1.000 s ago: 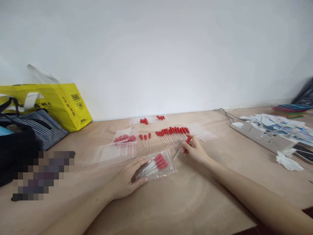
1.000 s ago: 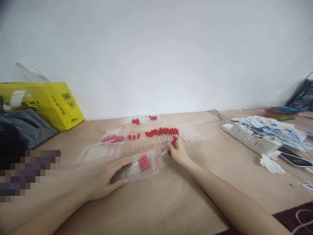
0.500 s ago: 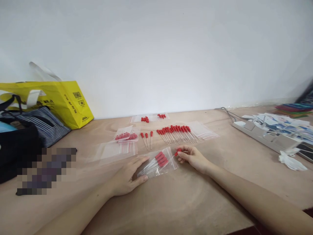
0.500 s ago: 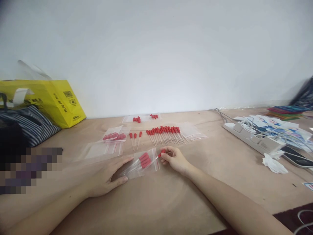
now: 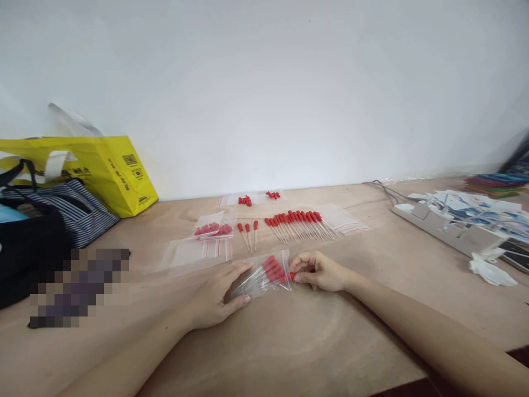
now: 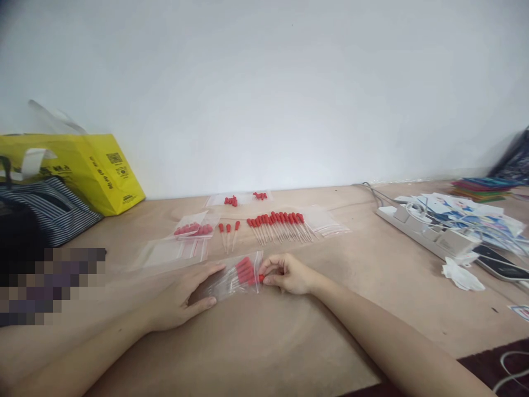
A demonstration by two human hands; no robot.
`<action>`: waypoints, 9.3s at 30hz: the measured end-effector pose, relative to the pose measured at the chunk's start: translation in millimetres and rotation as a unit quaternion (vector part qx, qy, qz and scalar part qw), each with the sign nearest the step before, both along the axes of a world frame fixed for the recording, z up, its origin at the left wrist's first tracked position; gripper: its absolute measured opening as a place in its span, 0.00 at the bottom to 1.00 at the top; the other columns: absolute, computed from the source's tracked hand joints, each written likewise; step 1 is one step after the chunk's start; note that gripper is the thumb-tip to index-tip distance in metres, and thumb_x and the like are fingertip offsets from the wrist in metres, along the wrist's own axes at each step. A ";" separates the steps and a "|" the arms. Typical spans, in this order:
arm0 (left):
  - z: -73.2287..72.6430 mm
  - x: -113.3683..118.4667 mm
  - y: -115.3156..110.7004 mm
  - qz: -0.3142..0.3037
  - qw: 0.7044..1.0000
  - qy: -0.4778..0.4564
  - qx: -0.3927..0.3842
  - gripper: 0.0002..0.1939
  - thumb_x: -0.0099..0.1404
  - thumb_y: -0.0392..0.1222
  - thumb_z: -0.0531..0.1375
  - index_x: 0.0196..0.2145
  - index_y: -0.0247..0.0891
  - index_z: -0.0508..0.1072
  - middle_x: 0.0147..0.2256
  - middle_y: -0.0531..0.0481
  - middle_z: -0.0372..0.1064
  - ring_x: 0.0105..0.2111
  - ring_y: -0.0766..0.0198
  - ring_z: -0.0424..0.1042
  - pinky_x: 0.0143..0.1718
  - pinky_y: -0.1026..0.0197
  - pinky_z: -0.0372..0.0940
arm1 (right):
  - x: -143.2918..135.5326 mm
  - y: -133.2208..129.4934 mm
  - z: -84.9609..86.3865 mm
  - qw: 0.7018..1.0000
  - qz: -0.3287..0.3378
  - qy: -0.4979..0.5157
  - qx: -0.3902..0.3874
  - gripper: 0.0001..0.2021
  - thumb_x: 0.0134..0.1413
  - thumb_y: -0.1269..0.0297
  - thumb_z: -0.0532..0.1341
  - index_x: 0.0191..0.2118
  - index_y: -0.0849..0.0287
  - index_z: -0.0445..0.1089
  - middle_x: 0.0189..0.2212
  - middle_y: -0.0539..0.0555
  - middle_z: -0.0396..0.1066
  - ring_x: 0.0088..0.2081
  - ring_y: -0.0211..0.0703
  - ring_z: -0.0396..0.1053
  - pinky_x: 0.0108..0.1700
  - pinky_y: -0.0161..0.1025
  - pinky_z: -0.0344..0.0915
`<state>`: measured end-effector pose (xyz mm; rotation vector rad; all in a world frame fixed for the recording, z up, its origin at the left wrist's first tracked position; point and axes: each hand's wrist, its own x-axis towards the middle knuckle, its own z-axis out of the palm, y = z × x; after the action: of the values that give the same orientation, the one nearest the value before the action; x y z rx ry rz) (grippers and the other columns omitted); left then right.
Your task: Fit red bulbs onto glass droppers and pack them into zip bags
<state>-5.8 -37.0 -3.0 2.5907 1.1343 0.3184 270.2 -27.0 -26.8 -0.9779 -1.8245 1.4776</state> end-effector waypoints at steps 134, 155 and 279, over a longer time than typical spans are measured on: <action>3.6 60.4 138.8 0.215 0.975 -0.040 0.033 0.17 0.57 0.32 0.52 0.44 0.36 0.68 0.37 0.47 0.72 0.38 0.62 0.70 0.41 0.63 0.61 | -41.2 14.1 -11.4 0.829 -0.052 -0.241 0.502 0.07 0.52 0.72 0.52 0.31 0.60 0.68 0.27 0.53 0.67 0.29 0.37 0.64 0.32 0.32 0.57; -4.2 -32.7 39.0 -0.107 0.945 -0.016 0.308 0.10 0.62 0.38 0.52 0.38 0.42 0.71 0.37 0.50 0.72 0.38 0.64 0.70 0.42 0.59 0.66 | -24.8 46.8 -3.5 0.783 -0.023 -0.239 0.574 0.09 0.51 0.64 0.56 0.38 0.58 0.70 0.29 0.54 0.68 0.34 0.40 0.62 0.37 0.37 0.54; 22.6 -59.6 110.8 0.303 0.859 -0.405 -0.079 0.10 0.56 0.38 0.58 0.36 0.32 0.64 0.25 0.50 0.71 0.23 0.67 0.71 0.25 0.64 0.67 | -38.1 18.4 -1.1 0.827 0.036 -0.163 0.537 0.08 0.54 0.71 0.53 0.35 0.61 0.68 0.38 0.57 0.68 0.38 0.37 0.66 0.41 0.36 0.63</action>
<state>-65.4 73.8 19.6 1.5669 1.4713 1.2409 232.1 -8.6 -28.0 -0.5577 -2.4475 0.1107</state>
